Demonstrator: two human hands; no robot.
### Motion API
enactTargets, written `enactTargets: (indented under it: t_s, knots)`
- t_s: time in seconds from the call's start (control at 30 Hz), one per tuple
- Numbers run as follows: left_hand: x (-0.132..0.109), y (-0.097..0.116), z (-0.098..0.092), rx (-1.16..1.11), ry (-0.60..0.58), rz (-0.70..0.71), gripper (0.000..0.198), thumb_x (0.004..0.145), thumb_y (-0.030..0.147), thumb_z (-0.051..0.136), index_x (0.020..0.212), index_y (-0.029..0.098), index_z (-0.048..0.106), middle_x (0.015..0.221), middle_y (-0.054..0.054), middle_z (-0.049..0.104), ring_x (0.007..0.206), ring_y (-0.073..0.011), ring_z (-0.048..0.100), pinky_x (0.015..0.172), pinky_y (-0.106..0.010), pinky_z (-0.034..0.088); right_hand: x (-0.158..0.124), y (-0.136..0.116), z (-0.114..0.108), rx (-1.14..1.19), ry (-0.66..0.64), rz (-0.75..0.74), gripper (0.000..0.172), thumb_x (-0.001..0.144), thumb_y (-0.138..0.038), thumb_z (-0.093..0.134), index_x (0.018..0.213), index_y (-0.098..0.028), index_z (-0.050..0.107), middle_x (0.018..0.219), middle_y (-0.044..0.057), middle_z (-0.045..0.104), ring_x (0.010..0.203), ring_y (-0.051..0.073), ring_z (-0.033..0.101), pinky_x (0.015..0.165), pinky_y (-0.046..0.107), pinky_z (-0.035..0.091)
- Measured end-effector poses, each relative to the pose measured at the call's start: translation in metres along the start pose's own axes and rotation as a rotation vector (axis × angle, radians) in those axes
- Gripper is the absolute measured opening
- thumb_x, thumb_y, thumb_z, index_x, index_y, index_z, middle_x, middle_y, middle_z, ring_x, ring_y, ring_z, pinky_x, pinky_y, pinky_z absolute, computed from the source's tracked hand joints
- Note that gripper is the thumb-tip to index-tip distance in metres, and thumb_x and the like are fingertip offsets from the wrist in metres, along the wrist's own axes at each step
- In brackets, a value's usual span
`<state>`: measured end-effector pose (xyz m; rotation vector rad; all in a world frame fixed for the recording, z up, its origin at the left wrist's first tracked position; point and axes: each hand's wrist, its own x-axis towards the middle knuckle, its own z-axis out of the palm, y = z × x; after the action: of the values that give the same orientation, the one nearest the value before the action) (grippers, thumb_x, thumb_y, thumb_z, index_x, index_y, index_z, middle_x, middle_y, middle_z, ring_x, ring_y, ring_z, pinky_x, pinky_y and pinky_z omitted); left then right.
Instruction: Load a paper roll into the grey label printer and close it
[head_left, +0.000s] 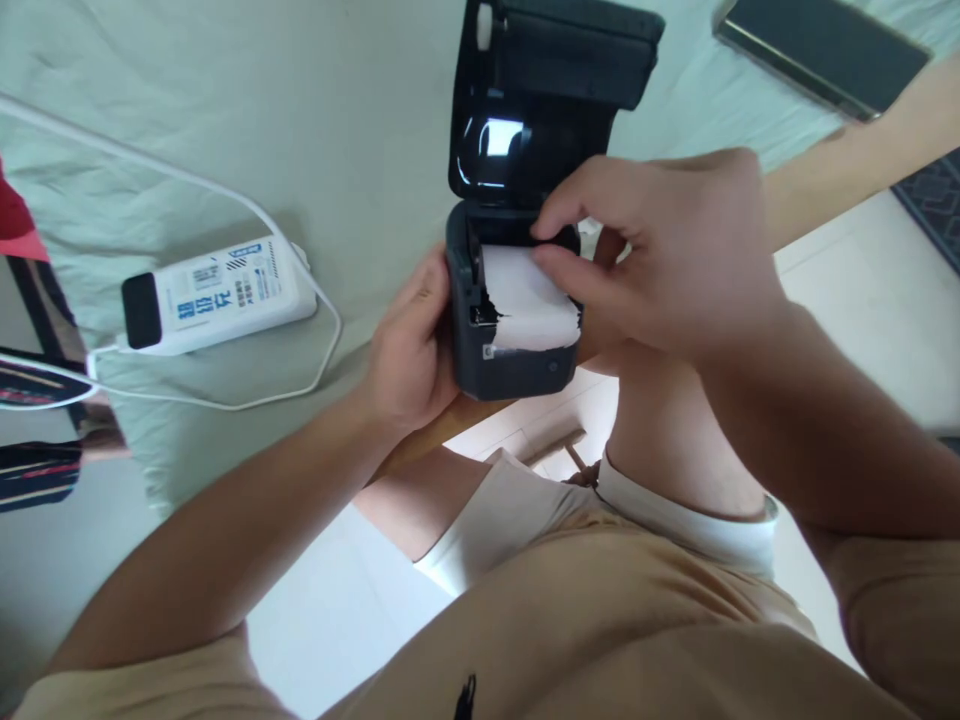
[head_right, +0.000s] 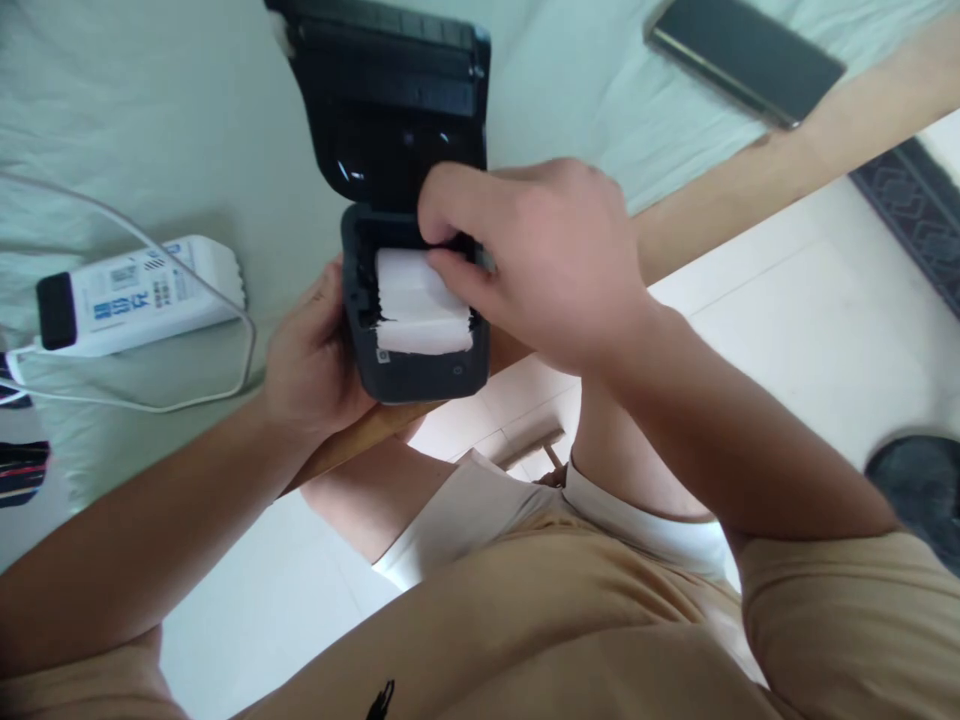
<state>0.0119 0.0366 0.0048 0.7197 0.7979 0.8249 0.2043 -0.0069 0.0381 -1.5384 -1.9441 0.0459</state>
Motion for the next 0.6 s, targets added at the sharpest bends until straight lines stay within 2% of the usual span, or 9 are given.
enactTargets:
  t_s: [0.13, 0.23, 0.33, 0.4, 0.43, 0.47, 0.5, 0.53, 0.6]
  knots:
    - [-0.002, 0.003, 0.001, -0.005, -0.048, -0.048, 0.029, 0.104, 0.039, 0.053, 0.106, 0.017, 0.073, 0.110, -0.007, 0.075, 0.130, -0.0289, 0.067, 0.101, -0.039, 0.060, 0.009, 0.005, -0.006, -0.112, -0.246, -0.015, 0.025, 0.083, -0.040, 0.078, 0.104, -0.029, 0.071, 0.064, -0.001, 0.060, 0.055, 0.014, 0.043, 0.053, 0.032, 0.023]
    - [-0.003, 0.004, 0.000, -0.026, -0.094, -0.054, 0.018, 0.102, 0.030, 0.059, 0.107, 0.018, 0.072, 0.108, -0.005, 0.074, 0.123, -0.0250, 0.072, 0.094, -0.034, 0.062, 0.016, 0.003, -0.009, -0.071, -0.296, -0.023, 0.035, 0.075, -0.035, 0.084, 0.108, -0.031, 0.072, 0.072, 0.000, 0.064, 0.055, 0.013, 0.037, 0.052, 0.032, 0.021]
    - [-0.003, 0.003, -0.001, -0.060, -0.118, -0.051, 0.017, 0.103, 0.028, 0.057, 0.105, 0.018, 0.071, 0.105, -0.003, 0.075, 0.114, -0.0209, 0.075, 0.092, -0.031, 0.062, 0.014, -0.006, -0.017, 0.105, -0.298, 0.028, 0.038, 0.073, -0.029, 0.084, 0.110, -0.032, 0.073, 0.085, -0.001, 0.071, 0.057, 0.012, 0.045, 0.051, 0.030, 0.026]
    - [-0.002, 0.003, -0.002, -0.083, -0.169, -0.042, 0.016, 0.103, 0.028, 0.058, 0.105, 0.018, 0.071, 0.106, -0.002, 0.076, 0.104, -0.0166, 0.077, 0.092, -0.028, 0.062, 0.004, -0.008, -0.021, 0.319, -0.175, 0.116, 0.039, 0.076, -0.032, 0.083, 0.113, -0.032, 0.074, 0.095, 0.000, 0.073, 0.064, 0.012, 0.054, 0.051, 0.029, 0.033]
    - [-0.001, 0.003, -0.003, -0.089, -0.200, -0.042, 0.017, 0.103, 0.028, 0.059, 0.106, 0.017, 0.071, 0.106, -0.003, 0.077, 0.101, -0.0156, 0.077, 0.092, -0.028, 0.063, -0.003, -0.005, -0.021, 0.450, -0.044, 0.175, 0.037, 0.077, -0.034, 0.083, 0.114, -0.033, 0.075, 0.098, 0.000, 0.073, 0.069, 0.012, 0.058, 0.050, 0.027, 0.036]
    - [-0.001, 0.002, -0.004, -0.091, -0.227, -0.046, 0.018, 0.104, 0.030, 0.059, 0.107, 0.017, 0.071, 0.107, -0.004, 0.078, 0.098, -0.0156, 0.077, 0.091, -0.028, 0.063, -0.012, 0.000, -0.020, 0.598, 0.145, 0.232, 0.038, 0.079, -0.037, 0.082, 0.116, -0.035, 0.075, 0.096, 0.001, 0.071, 0.074, 0.014, 0.061, 0.050, 0.027, 0.037]
    - [0.000, 0.002, -0.005, -0.088, -0.245, -0.052, 0.020, 0.104, 0.031, 0.059, 0.108, 0.016, 0.070, 0.106, -0.004, 0.078, 0.097, -0.0164, 0.077, 0.090, -0.030, 0.064, -0.021, 0.008, -0.017, 0.728, 0.348, 0.285, 0.032, 0.079, -0.043, 0.081, 0.109, -0.033, 0.078, 0.089, 0.002, 0.069, 0.072, 0.014, 0.060, 0.046, 0.026, 0.034]
    - [0.001, 0.002, -0.006, -0.081, -0.253, -0.059, 0.021, 0.104, 0.033, 0.059, 0.109, 0.016, 0.070, 0.104, -0.004, 0.078, 0.096, -0.0180, 0.077, 0.088, -0.032, 0.065, -0.030, 0.018, -0.012, 0.807, 0.423, 0.372, 0.030, 0.078, -0.051, 0.081, 0.100, -0.030, 0.080, 0.084, 0.003, 0.067, 0.065, 0.014, 0.058, 0.043, 0.027, 0.031]
    - [0.001, 0.003, -0.007, -0.071, -0.259, -0.067, 0.021, 0.102, 0.036, 0.061, 0.108, 0.018, 0.070, 0.101, -0.004, 0.078, 0.101, -0.0218, 0.078, 0.087, -0.034, 0.066, -0.047, 0.043, 0.000, 0.876, 0.456, 0.521, 0.042, 0.072, -0.063, 0.081, 0.093, -0.027, 0.081, 0.073, 0.003, 0.062, 0.048, 0.013, 0.050, 0.037, 0.030, 0.026]
